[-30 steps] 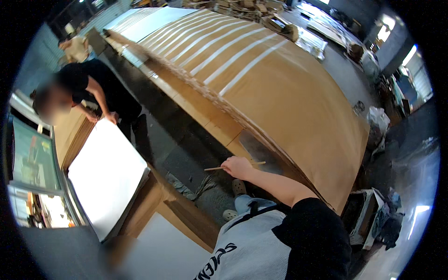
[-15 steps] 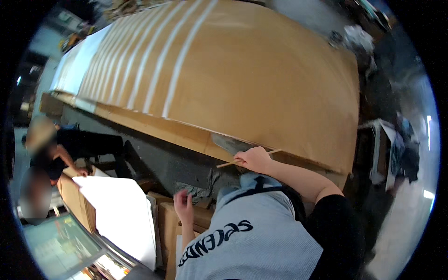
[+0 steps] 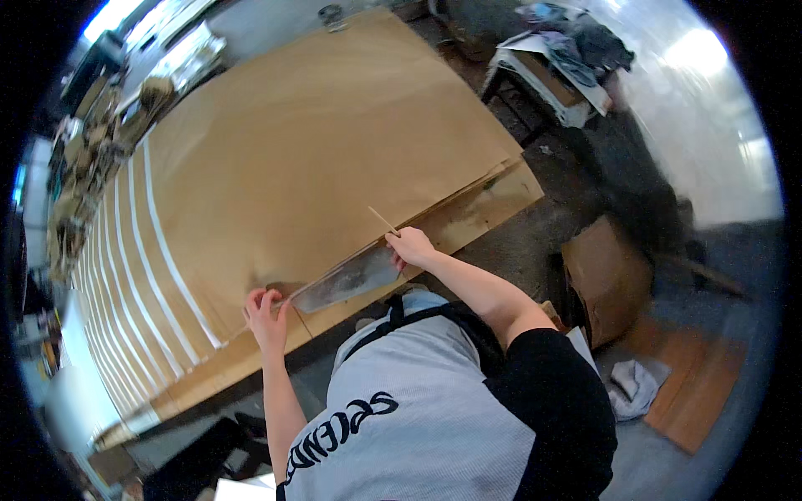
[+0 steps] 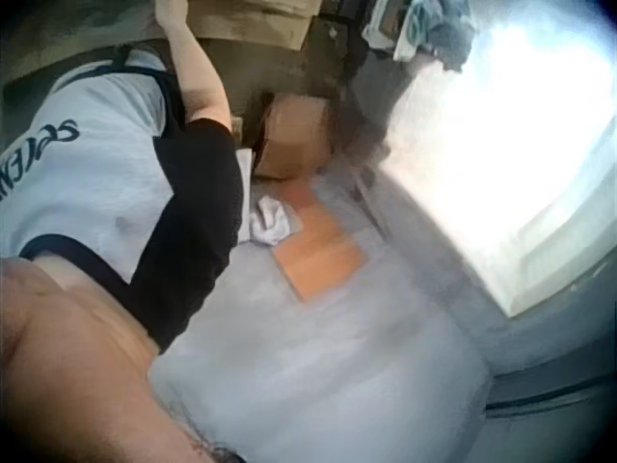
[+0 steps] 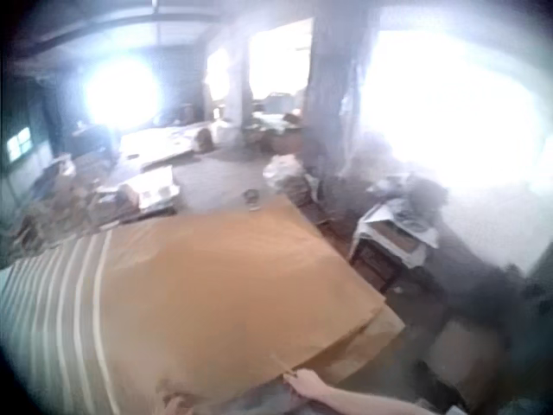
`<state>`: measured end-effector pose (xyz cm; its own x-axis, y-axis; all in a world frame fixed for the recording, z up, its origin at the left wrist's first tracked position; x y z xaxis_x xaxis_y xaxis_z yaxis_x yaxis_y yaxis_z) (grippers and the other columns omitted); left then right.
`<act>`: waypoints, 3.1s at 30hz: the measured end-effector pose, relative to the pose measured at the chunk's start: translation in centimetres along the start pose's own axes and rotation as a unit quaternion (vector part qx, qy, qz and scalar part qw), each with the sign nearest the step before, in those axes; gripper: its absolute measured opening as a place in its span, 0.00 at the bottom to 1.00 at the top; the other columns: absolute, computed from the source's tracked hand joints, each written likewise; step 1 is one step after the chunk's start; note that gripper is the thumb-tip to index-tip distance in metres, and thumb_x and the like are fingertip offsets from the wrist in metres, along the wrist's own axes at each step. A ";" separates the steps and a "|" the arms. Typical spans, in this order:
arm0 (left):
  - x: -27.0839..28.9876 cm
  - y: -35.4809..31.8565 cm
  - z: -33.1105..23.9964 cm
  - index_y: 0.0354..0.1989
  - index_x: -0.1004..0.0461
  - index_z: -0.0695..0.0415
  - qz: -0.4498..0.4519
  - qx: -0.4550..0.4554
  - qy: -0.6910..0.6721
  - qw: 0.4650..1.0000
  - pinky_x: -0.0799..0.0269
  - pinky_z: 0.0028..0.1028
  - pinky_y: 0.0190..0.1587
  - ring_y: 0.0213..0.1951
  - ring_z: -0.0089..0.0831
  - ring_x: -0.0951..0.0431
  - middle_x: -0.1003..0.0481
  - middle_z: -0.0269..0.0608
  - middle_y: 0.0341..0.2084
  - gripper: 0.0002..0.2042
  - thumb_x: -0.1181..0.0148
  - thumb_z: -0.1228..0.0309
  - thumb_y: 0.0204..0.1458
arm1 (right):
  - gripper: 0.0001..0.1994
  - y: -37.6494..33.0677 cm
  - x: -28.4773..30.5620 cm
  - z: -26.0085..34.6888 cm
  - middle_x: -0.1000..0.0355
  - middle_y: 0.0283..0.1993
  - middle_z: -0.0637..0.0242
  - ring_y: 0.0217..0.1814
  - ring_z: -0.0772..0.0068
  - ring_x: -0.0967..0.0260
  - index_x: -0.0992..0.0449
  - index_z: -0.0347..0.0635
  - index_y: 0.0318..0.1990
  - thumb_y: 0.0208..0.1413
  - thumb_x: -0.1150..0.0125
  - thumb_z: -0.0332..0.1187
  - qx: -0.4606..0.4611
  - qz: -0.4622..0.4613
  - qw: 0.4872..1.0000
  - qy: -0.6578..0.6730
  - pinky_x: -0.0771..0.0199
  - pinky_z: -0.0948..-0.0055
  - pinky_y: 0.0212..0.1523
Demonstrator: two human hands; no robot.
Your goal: The person repeatedly picks up large brown paper sheets, places them over white rectangular boards on a workbench, and smooths them with a wooden stick. The person then removes the paper and repeats the process with new sheets.
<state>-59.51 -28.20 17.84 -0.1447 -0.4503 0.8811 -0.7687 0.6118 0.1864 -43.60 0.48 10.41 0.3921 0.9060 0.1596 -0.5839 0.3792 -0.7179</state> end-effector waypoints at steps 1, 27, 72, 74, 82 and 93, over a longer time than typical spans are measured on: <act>-0.4 0.1 0.5 0.29 0.28 0.50 -0.003 -0.001 -0.004 1.000 0.42 0.37 0.45 0.42 0.37 0.36 0.36 0.35 0.38 0.10 0.36 0.69 0.37 | 0.17 0.7 0.5 -0.2 0.29 0.21 0.55 0.15 0.71 0.31 0.30 0.30 0.32 0.56 0.56 0.39 -0.009 -0.018 1.000 0.021 0.29 0.72 0.18; -1.0 0.0 2.6 0.24 0.29 0.47 0.020 0.069 -0.028 0.997 0.43 0.40 0.45 0.43 0.38 0.39 0.37 0.33 0.36 0.08 0.36 0.67 0.35 | 0.09 0.8 -0.4 -1.6 0.31 0.30 0.60 0.34 0.56 0.33 0.29 0.43 0.28 0.44 0.46 0.39 0.284 -0.106 0.814 -0.496 0.31 0.61 0.33; -0.8 -8.6 -3.0 0.29 0.32 0.53 -0.232 0.241 -0.080 0.939 0.38 0.34 0.41 0.39 0.39 0.35 0.35 0.38 0.35 0.07 0.44 0.76 0.39 | 0.22 8.8 -2.0 -5.6 0.31 0.43 0.50 0.48 0.57 0.34 0.31 0.41 0.47 0.48 0.48 0.46 0.167 0.143 0.779 -0.588 0.35 0.67 0.45; -3.0 -13.3 -4.9 0.29 0.32 0.55 -0.263 0.339 -0.128 0.894 0.37 0.34 0.39 0.38 0.40 0.35 0.34 0.41 0.33 0.07 0.45 0.77 0.39 | 0.17 5.3 -3.2 -3.3 0.30 0.41 0.52 0.46 0.59 0.33 0.28 0.40 0.42 0.49 0.48 0.41 0.164 0.194 0.702 -0.665 0.34 0.68 0.44; -10.1 -29.7 -17.3 0.32 0.31 0.56 -0.349 0.657 -0.142 0.653 0.35 0.35 0.40 0.38 0.42 0.32 0.34 0.43 0.31 0.07 0.45 0.72 0.44 | 0.10 -2.5 -12.8 -2.2 0.30 0.30 0.64 0.30 0.76 0.31 0.28 0.33 0.38 0.52 0.48 0.31 0.281 0.532 0.573 -0.557 0.32 0.78 0.33; -18.3 -35.2 -37.6 0.39 0.32 0.55 -0.485 0.791 -0.074 0.364 0.35 0.34 0.44 0.43 0.40 0.32 0.31 0.42 0.38 0.14 0.41 0.69 0.41 | 0.10 -11.1 -18.5 -12.8 0.28 0.28 0.67 0.26 0.80 0.32 0.28 0.36 0.37 0.54 0.48 0.34 0.248 0.660 0.291 -0.647 0.33 0.79 0.26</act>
<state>-6.37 -17.04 11.53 0.7321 -0.0568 0.6788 0.1184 -0.9707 -0.2090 -35.28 -22.91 6.78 -0.8150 -0.4841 0.3186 0.2242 -0.7703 -0.5970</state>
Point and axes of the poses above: each hand's wrist, its own y-axis towards the middle knuckle, its own x-axis out of the back of the hand, z = x × y, the point moved 3 cm from there along y, towards the middle knuckle
